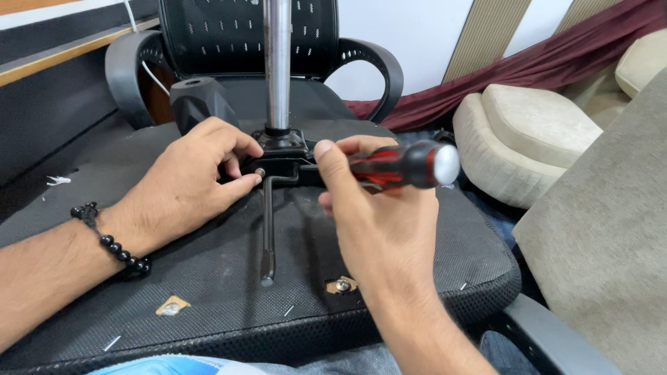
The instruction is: The person uses a screwdriver to tighten screws on the underside of an office chair seat, securing the gas lift mechanism to the seat base. The hands hold the chair steady while turning the screwdriver repeatedly.
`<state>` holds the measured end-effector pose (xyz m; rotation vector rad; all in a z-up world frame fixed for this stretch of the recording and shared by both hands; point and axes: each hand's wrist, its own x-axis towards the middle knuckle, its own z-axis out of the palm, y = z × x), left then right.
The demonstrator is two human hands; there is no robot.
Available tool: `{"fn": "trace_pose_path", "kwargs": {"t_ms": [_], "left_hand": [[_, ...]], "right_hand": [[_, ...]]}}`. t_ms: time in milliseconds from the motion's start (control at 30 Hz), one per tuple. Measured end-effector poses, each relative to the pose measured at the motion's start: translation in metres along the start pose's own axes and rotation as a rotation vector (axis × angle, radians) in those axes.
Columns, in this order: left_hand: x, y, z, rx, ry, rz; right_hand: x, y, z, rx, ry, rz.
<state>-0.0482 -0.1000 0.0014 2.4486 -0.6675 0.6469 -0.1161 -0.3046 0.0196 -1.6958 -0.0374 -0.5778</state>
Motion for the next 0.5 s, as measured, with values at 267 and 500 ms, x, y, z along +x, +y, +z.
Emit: {"fn": "trace_pose_path", "kwargs": {"t_ms": [267,500], "left_hand": [[0.0,0.005,-0.004,0.029,0.001,-0.078],[-0.002,0.015,-0.008,0.111,-0.029,-0.176]], "right_hand": [[-0.001,0.008,0.007,-0.118,-0.208,-0.267],[0.007,0.004,0.023,-0.105,-0.104,-0.221]]}}
